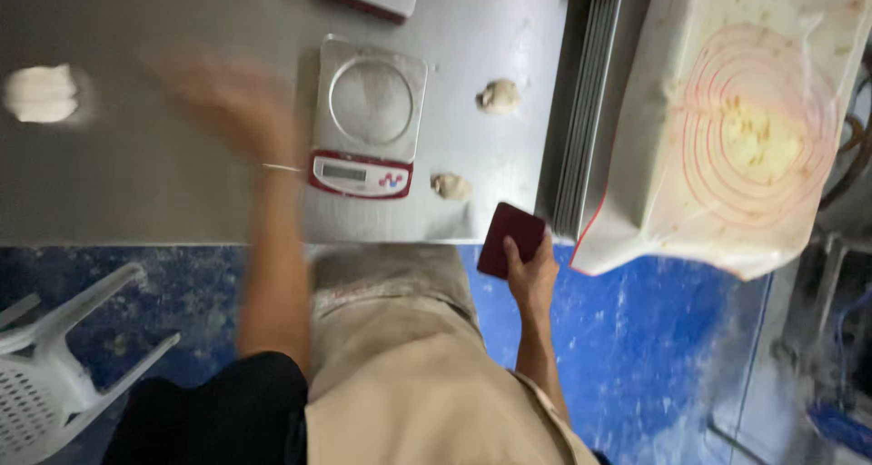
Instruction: The person portions dough into small, uniform balls using a digital scale and a red scraper. They weigh each piece, trim excess dough, and roll the pieces into balls before arranging them in neat rows on a stainless steel table. Another person is visible working alongside them.
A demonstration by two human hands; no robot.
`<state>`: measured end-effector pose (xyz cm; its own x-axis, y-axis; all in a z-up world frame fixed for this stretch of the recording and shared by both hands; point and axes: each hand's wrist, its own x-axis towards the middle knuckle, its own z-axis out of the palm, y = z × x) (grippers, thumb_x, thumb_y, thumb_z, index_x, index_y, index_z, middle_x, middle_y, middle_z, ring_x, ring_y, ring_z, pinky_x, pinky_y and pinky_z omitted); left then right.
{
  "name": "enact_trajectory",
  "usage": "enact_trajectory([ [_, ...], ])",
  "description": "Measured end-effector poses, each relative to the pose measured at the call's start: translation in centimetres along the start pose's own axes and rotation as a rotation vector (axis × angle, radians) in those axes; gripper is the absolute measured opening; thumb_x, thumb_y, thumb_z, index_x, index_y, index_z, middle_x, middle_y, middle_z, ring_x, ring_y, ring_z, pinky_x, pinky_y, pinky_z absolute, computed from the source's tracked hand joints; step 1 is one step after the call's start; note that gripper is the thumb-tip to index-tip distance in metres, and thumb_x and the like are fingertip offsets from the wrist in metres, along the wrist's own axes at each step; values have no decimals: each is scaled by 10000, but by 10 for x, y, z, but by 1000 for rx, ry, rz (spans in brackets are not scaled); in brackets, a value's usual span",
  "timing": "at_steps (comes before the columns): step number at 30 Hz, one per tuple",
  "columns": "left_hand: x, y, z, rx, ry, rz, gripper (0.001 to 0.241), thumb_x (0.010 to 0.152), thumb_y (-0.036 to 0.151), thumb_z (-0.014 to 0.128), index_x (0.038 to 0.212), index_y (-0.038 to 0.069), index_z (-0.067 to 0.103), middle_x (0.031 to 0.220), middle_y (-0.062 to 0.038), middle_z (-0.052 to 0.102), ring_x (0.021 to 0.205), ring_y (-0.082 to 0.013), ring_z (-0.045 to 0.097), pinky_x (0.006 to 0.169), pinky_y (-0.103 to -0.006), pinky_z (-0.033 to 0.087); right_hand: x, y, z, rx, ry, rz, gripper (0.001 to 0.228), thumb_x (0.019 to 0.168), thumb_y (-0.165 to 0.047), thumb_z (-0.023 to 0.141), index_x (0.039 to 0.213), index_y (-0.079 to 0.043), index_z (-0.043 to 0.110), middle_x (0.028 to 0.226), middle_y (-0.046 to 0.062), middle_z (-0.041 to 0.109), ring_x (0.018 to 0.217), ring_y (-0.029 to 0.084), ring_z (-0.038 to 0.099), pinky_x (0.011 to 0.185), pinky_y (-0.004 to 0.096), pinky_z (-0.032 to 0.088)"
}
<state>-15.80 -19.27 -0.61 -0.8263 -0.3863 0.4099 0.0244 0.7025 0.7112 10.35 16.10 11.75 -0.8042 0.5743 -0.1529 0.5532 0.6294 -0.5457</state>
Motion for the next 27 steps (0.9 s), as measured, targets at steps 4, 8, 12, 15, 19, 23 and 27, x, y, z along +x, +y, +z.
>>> enact_trajectory([
  [4,-98,184,116,-287,-564,548,472,930,46,517,1385,162,573,1544,-204,440,1426,-377,439,1213,-517,349,11,15,-1,-3,-6,-102,588,863,-260,817,1328,-5,563,1081,233,747,987,352,751,802,436,594],
  [8,-141,225,185,79,-931,605,312,981,105,564,1292,111,598,1527,-173,465,1443,-364,445,1257,-486,324,27,30,-6,33,-129,-188,502,888,-255,811,1266,1,602,1057,209,767,966,315,769,800,409,601],
  [12,-147,219,195,-382,-612,169,497,993,-16,535,1486,34,498,1491,-184,543,1369,-368,508,1203,-446,387,46,63,-30,335,-330,-174,437,929,-197,789,1243,43,605,1125,191,757,1013,256,727,882,373,585],
  [15,-133,171,113,-60,-370,141,560,911,106,633,1449,9,509,1474,-242,511,1350,-442,443,1160,-568,312,62,84,-47,352,-418,-119,476,897,-193,777,1282,21,596,1123,159,762,995,199,726,860,343,600],
  [19,-116,145,9,224,-230,252,708,801,269,764,1399,-26,524,1451,-320,470,1325,-540,356,1103,-730,210,88,75,-57,240,-518,-243,516,879,-200,788,1303,13,585,1128,169,767,1021,194,734,886,347,585],
  [23,-215,144,28,-110,-489,280,526,957,-27,531,1475,62,539,1537,-208,520,1496,-375,418,1272,-499,318,77,50,-52,191,-496,-283,466,893,-218,762,1270,-5,589,1105,189,768,1001,229,755,842,375,598],
  [27,-253,141,54,-168,-573,248,380,895,14,588,1271,61,619,1291,-172,651,1259,-372,605,1105,-480,487,68,3,-7,77,-344,-428,390,918,-252,785,1151,-2,597,971,232,760,894,307,790,739,417,616],
])
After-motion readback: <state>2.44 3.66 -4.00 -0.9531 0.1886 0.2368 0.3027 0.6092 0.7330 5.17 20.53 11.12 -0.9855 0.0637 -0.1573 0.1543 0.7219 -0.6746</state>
